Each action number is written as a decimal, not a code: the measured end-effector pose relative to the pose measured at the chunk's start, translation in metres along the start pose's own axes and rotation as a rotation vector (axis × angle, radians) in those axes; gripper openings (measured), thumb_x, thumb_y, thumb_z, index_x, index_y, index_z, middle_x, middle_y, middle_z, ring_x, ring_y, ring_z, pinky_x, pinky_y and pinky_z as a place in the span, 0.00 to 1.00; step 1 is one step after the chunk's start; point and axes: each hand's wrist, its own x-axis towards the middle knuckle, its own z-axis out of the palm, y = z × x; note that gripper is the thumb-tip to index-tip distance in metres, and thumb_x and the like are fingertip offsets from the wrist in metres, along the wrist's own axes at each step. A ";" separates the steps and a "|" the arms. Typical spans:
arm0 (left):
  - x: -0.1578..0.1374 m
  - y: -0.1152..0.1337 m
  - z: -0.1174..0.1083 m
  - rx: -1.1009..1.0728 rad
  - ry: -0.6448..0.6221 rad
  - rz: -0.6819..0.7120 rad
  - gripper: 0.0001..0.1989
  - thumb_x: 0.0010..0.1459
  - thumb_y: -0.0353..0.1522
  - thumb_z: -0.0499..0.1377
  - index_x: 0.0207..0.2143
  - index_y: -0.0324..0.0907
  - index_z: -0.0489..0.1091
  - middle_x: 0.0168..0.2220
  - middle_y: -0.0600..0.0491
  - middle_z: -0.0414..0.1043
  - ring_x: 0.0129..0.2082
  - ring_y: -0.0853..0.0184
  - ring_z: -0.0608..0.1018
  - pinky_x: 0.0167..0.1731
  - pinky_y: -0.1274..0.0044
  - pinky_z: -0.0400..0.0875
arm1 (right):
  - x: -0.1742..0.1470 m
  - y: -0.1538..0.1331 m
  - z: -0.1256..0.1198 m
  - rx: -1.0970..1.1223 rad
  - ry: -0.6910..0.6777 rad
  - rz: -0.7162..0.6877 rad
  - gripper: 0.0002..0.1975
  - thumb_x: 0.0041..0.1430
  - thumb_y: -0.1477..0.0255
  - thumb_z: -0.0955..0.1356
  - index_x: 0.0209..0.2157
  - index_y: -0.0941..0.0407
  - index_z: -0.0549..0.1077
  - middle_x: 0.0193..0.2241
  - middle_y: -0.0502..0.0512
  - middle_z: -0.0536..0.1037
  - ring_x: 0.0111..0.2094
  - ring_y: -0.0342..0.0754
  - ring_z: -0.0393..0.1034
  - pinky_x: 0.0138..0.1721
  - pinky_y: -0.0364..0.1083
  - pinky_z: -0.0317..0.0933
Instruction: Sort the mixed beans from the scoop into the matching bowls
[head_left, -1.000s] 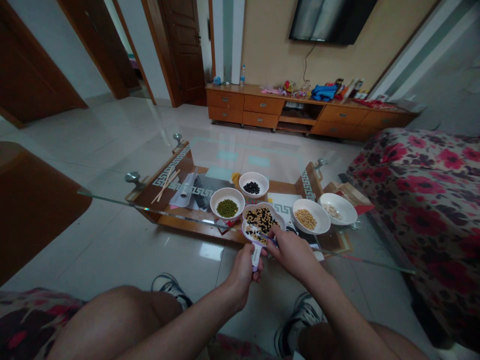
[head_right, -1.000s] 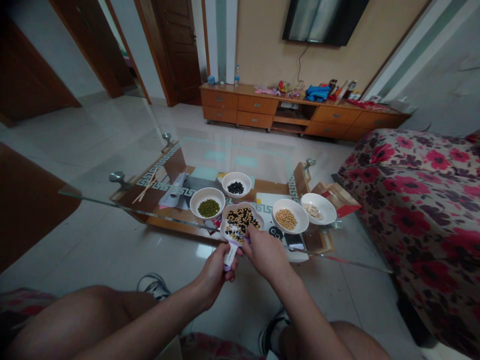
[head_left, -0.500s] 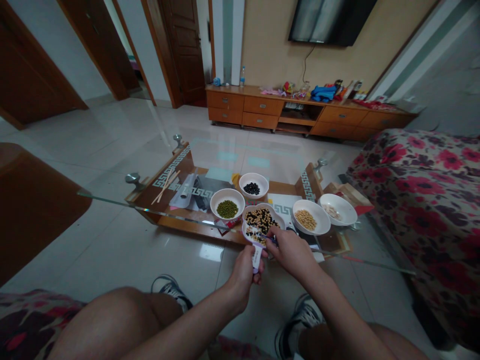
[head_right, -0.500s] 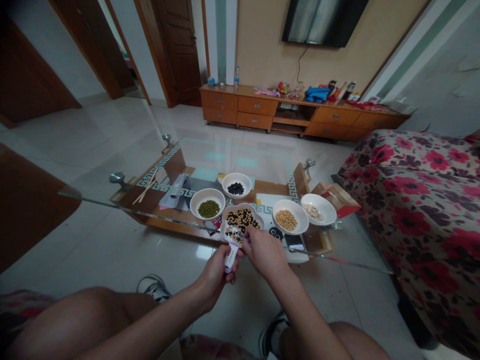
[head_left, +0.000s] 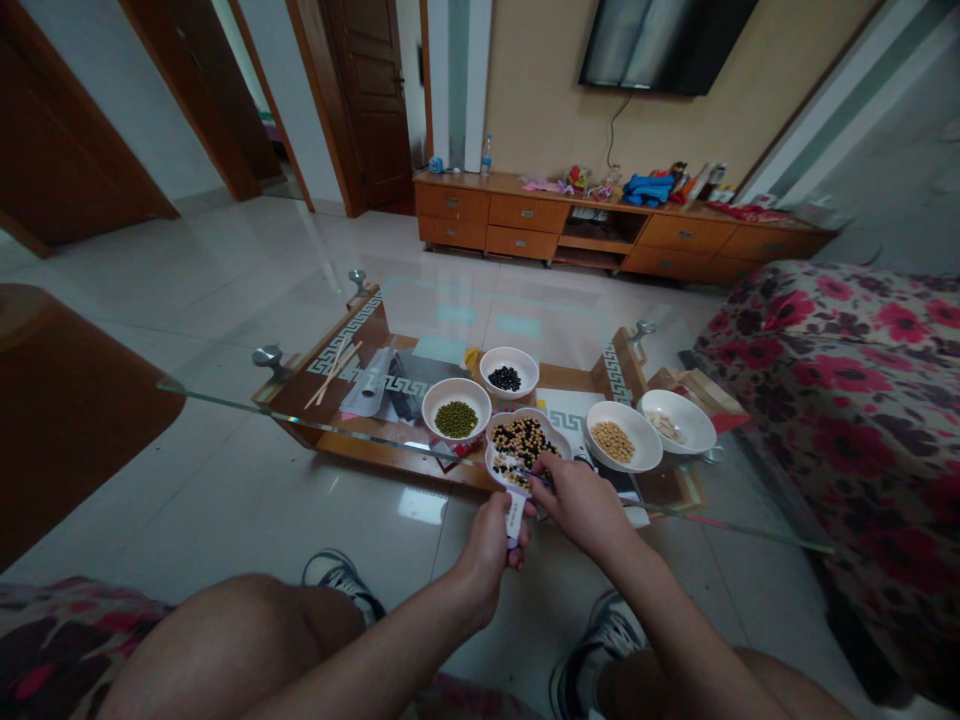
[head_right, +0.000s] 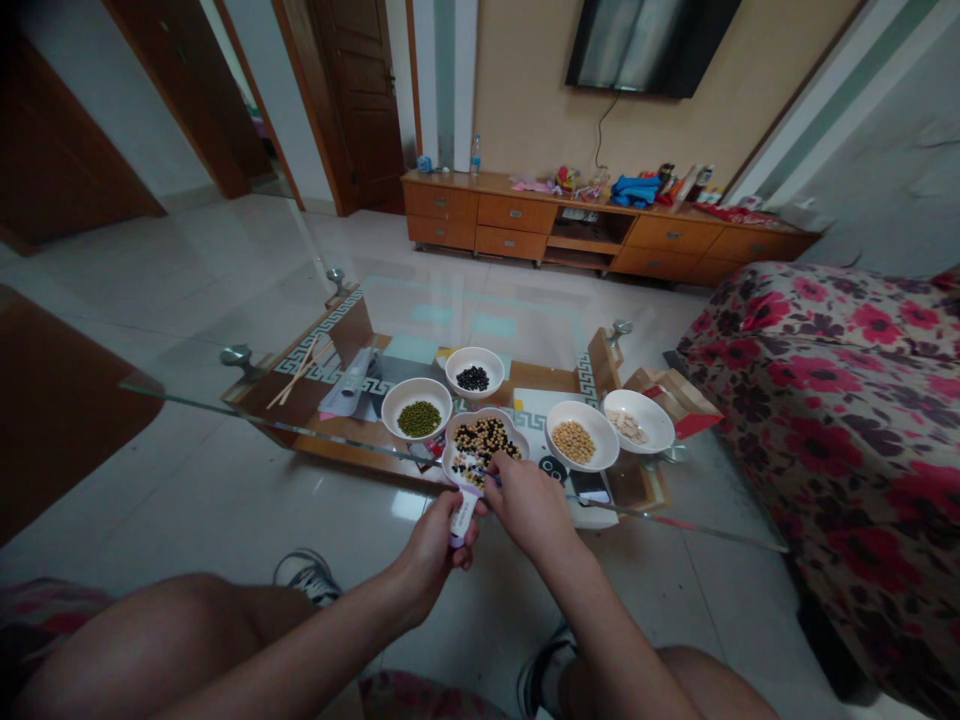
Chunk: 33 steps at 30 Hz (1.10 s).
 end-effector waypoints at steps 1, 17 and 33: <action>0.000 0.000 0.000 0.000 0.002 0.000 0.17 0.54 0.41 0.47 0.31 0.38 0.68 0.17 0.58 0.60 0.13 0.74 0.56 0.18 0.77 0.50 | 0.000 0.000 0.000 0.004 -0.003 -0.002 0.11 0.62 0.64 0.62 0.41 0.51 0.73 0.36 0.55 0.79 0.38 0.50 0.73 0.30 0.44 0.51; 0.000 0.000 0.000 -0.015 -0.021 -0.004 0.16 0.55 0.40 0.47 0.31 0.38 0.68 0.16 0.59 0.59 0.12 0.75 0.55 0.17 0.78 0.50 | -0.001 0.003 0.002 0.009 0.009 -0.014 0.11 0.62 0.64 0.61 0.41 0.51 0.72 0.36 0.55 0.79 0.38 0.51 0.73 0.30 0.44 0.50; -0.006 0.003 0.000 0.010 -0.018 0.009 0.17 0.52 0.41 0.47 0.32 0.38 0.68 0.17 0.59 0.61 0.14 0.75 0.57 0.18 0.78 0.52 | -0.002 0.004 0.000 0.014 0.018 -0.040 0.10 0.63 0.65 0.61 0.40 0.52 0.72 0.34 0.54 0.79 0.36 0.49 0.73 0.29 0.44 0.49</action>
